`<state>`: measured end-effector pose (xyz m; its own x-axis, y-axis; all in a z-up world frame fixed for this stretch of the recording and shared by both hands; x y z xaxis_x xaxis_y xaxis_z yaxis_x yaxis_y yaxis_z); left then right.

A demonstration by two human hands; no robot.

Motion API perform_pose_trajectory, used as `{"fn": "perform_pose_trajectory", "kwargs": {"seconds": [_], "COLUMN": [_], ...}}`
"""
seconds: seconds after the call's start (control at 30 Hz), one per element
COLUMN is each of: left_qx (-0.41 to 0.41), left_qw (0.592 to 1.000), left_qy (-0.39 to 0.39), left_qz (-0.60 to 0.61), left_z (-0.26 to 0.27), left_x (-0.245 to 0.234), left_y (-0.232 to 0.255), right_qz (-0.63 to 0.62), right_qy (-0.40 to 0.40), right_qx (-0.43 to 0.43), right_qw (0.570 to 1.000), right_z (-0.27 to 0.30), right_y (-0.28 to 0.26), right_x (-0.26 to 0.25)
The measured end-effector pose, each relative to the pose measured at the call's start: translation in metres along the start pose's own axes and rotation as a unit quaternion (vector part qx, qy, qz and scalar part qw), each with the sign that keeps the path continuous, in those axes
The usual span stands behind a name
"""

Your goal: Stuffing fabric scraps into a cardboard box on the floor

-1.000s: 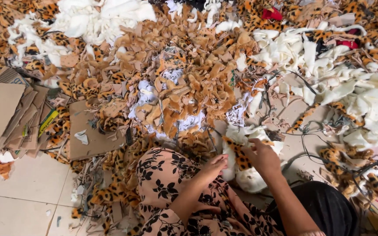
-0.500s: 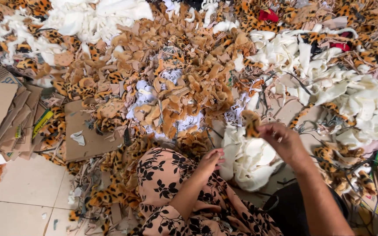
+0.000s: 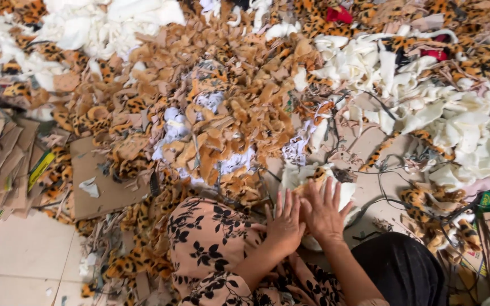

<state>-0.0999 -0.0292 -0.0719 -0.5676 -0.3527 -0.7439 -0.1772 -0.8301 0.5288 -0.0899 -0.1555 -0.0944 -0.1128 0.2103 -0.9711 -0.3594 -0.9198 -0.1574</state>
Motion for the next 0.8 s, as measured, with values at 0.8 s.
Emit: {"fn": "perform_pose_trajectory", "kwargs": {"seconds": [0.8], "left_qx": [-0.129], "left_qw": [0.986], "left_qy": [-0.098], "left_qz": [-0.047], "left_z": [-0.028], "left_x": [0.028], "left_y": [0.009], "right_qz": [0.104], "right_qy": [-0.062], "right_qx": [-0.051], "right_qw": [0.991], "right_z": [-0.041], "right_y": [0.015], "right_x": [0.043]}}
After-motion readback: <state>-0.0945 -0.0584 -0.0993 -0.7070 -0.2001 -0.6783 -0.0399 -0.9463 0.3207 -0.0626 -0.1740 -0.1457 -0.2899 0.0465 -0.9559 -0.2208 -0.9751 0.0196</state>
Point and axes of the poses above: each hand's wrist, its own z-axis away from the middle knuckle, its own x-axis out of the palm, y = z × x, the point moved 6 cm from there along -z, towards the middle knuckle, and after that the axes turned 9 degrees about y, right-handed, at the moved point
